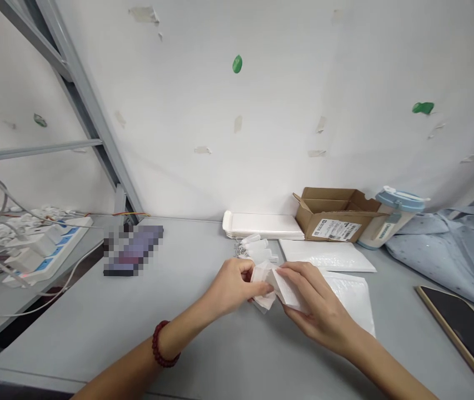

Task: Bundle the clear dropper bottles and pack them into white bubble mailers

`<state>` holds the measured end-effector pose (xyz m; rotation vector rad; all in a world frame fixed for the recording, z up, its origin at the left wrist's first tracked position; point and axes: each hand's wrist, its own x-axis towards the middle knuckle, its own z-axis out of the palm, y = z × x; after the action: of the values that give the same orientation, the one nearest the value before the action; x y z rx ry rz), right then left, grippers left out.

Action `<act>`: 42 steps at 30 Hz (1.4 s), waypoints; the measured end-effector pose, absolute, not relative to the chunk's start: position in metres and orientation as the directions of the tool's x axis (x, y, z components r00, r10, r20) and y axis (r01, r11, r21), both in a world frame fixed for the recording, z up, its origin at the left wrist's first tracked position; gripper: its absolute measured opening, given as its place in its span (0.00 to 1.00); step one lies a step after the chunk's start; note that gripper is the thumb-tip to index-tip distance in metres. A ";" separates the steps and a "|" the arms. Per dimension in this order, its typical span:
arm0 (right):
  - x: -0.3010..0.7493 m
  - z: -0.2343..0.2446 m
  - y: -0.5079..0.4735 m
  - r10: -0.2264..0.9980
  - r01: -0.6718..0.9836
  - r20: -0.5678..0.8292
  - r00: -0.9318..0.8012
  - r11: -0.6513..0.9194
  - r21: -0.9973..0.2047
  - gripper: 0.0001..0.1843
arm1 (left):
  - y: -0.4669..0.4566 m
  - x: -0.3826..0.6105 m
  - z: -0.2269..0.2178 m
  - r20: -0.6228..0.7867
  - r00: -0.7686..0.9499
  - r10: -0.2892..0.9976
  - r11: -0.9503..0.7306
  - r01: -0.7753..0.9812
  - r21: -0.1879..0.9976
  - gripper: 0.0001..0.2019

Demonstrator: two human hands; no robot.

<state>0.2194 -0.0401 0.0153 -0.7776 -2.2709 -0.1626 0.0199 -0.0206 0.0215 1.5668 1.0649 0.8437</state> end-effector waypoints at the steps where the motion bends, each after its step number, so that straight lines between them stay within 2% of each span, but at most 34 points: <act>1: 0.220 0.015 -0.040 0.484 0.576 0.674 -0.558 0.811 -0.106 0.28 | -0.020 0.020 0.022 -0.004 0.382 0.924 -0.077 0.194 0.978 0.11; 6: 0.220 0.017 -0.041 0.478 0.568 0.671 -0.567 0.817 -0.101 0.29 | -0.017 0.016 0.027 -0.047 0.513 0.857 0.031 0.040 0.999 0.12; 10: 0.220 0.018 -0.041 0.472 0.574 0.676 -0.566 0.814 -0.088 0.29 | -0.015 0.011 0.031 -0.060 0.578 0.814 0.042 0.044 0.998 0.13; 20: 0.220 0.022 -0.040 0.508 0.633 0.620 -0.598 0.774 -0.023 0.32 | -0.019 0.011 0.039 -0.089 0.423 0.902 0.052 0.097 0.994 0.09; 24: 0.220 0.016 -0.040 0.527 0.659 0.595 -0.607 0.752 0.007 0.31 | -0.021 0.013 0.040 -0.099 0.422 0.901 0.085 0.052 0.995 0.08; 29: 0.218 0.013 -0.041 0.506 0.664 0.599 -0.620 0.745 0.059 0.32 | -0.022 0.014 0.038 -0.070 0.425 0.903 0.039 0.081 0.996 0.05; 34: 0.216 0.013 -0.041 0.507 0.671 0.606 -0.614 0.739 0.062 0.33 | -0.025 0.017 0.037 -0.051 0.414 0.909 -0.013 0.149 0.989 0.08; 40: 0.212 0.010 -0.039 0.497 0.677 0.638 -0.588 0.734 0.052 0.34 | -0.029 0.019 0.038 -0.046 0.429 0.902 -0.007 0.120 0.993 0.04; 42: 0.212 0.008 -0.038 0.488 0.680 0.657 -0.574 0.731 0.052 0.33 | -0.028 0.019 0.039 -0.069 0.427 0.901 0.023 0.112 0.993 0.06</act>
<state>0.2118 -0.0383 0.0085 -0.8784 -2.3000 -0.3977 0.0186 -0.0281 0.0388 1.4275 0.9674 0.7902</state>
